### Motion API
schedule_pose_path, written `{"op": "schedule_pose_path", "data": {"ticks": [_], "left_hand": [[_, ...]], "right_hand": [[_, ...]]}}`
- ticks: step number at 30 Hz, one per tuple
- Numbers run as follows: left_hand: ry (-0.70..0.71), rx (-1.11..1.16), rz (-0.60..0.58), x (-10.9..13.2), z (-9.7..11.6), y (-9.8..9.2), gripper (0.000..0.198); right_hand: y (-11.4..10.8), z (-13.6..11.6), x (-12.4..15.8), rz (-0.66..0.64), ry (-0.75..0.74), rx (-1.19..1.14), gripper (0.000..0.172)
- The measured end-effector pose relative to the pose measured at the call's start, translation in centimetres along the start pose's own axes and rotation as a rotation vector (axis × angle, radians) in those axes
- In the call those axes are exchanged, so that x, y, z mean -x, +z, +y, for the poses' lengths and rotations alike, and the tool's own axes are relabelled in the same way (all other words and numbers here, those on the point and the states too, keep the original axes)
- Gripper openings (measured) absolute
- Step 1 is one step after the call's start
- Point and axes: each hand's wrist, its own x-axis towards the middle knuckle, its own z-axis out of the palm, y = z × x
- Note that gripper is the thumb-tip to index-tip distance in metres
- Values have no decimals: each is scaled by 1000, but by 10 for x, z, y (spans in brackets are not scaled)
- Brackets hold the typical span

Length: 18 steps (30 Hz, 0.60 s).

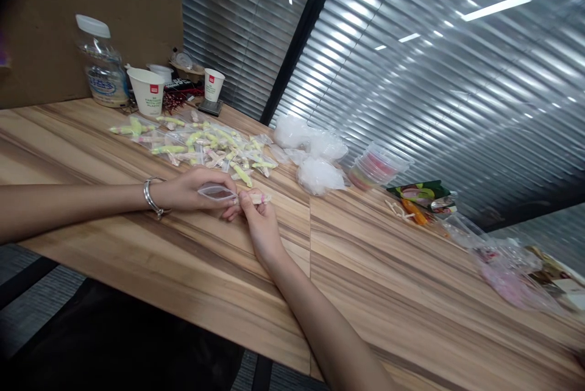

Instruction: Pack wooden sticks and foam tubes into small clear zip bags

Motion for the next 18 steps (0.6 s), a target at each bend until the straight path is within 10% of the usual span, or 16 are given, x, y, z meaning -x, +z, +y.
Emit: {"op": "schedule_pose_path", "data": {"ticks": [18], "left_hand": [[-205,323,96,-6,-20,-1,28]], "right_hand": [[3,-4,0,79,48,-188,18]]}}
